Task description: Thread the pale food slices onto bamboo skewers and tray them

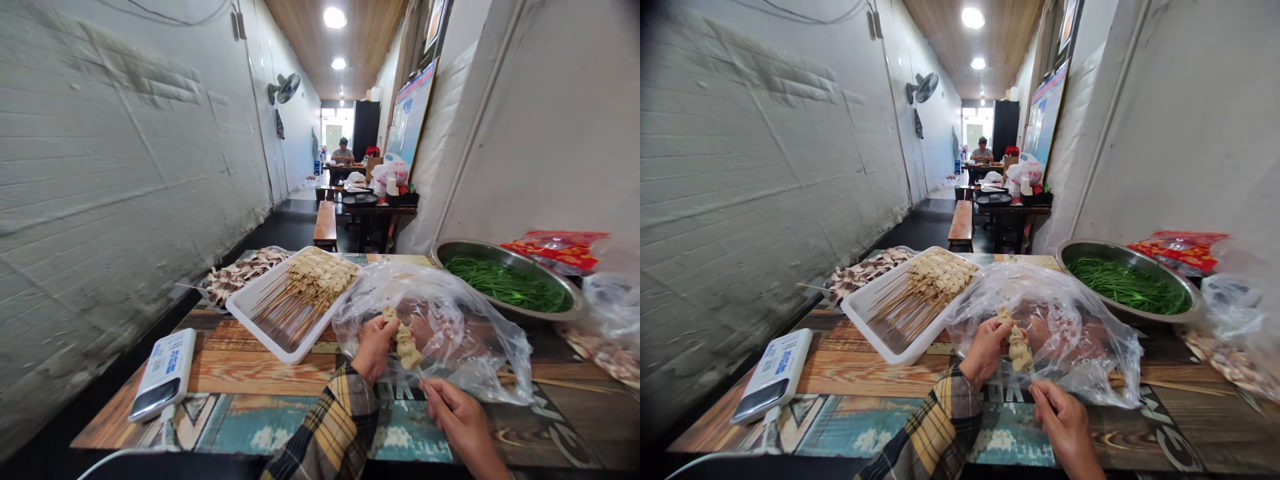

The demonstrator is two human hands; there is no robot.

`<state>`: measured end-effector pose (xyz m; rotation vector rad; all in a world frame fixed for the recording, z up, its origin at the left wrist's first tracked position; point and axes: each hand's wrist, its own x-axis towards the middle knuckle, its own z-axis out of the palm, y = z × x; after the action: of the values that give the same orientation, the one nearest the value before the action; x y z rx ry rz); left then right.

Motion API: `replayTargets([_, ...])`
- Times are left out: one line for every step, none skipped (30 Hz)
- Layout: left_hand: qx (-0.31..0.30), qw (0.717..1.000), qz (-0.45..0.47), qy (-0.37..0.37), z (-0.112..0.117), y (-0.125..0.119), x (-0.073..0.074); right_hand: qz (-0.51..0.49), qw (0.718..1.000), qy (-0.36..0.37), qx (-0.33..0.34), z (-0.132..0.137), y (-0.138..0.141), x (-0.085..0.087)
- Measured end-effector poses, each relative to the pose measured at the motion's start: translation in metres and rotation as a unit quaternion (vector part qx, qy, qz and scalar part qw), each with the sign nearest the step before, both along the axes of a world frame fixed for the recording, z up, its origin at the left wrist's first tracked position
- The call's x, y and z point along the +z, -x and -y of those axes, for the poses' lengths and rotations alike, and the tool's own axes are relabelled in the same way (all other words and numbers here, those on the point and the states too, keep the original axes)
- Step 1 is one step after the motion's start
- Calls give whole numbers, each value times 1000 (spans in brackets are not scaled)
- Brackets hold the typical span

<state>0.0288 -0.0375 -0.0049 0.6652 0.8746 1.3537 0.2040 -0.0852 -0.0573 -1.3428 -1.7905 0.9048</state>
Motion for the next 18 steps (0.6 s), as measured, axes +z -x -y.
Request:
replayTargets([-1, 1000, 3, 0, 0, 0, -1, -4, 1000, 2, -1, 0, 0, -1])
replayTargets([-1, 1000, 5, 0, 0, 0, -1, -8, 1000, 4, -1, 0, 0, -3])
replayTargets([0, 1000, 7, 0, 0, 0, -2, -11, 1000, 4, -2, -1, 0, -4])
replayTargets([2, 1000, 10, -1, -1, 0, -3, -12, 1000, 4, -3, -1, 0, -5])
replayTargets([3, 1000, 12, -2, -1, 0, -4, -12, 1000, 4, -2, -2, 0, -7])
replayTargets([5, 1000, 15, -3, -2, 0, -5, -12, 1000, 6, -1, -3, 0, -7])
replayTargets([6, 1000, 17, -2, -2, 0, -6, -14, 1000, 9, 2, -3, 0, -8])
replayTargets([9, 1000, 18, -1, -3, 0, -7, -16, 1000, 14, 5, -3, 0, -8])
replayTargets([12, 1000, 18, 1, -4, 0, -8, -19, 1000, 19, 9, -4, 0, -7])
replayTargets([17, 1000, 17, 3, -5, 0, -8, -21, 999, 21, 12, -4, 0, -7])
replayTargets([22, 1000, 17, 5, -5, 0, -9, -23, 999, 18, 13, -4, 1, -6])
replayTargets([28, 999, 17, 6, -6, 1, -9, -22, 1000, 10, 13, -4, 1, -6])
replayTargets([36, 999, 18, 8, -6, 2, -10, -21, 1000, -2, 12, -4, 1, -5])
replayTargets([43, 999, 19, 10, -6, 3, -10, -19, 1000, -14, 13, -4, 1, -5])
replayTargets([50, 998, 21, 11, -7, 4, -10, -19, 999, -24, 14, -4, 1, -5])
replayTargets([57, 998, 22, 10, -7, 5, -9, -18, 999, -29, 18, -5, 1, -5])
replayTargets([62, 998, 23, 8, -7, 6, -9, -17, 999, -31, 23, -5, 1, -4])
replayTargets([64, 998, 21, 5, -7, 6, -9, -17, 999, -31, 29, -5, 1, -4])
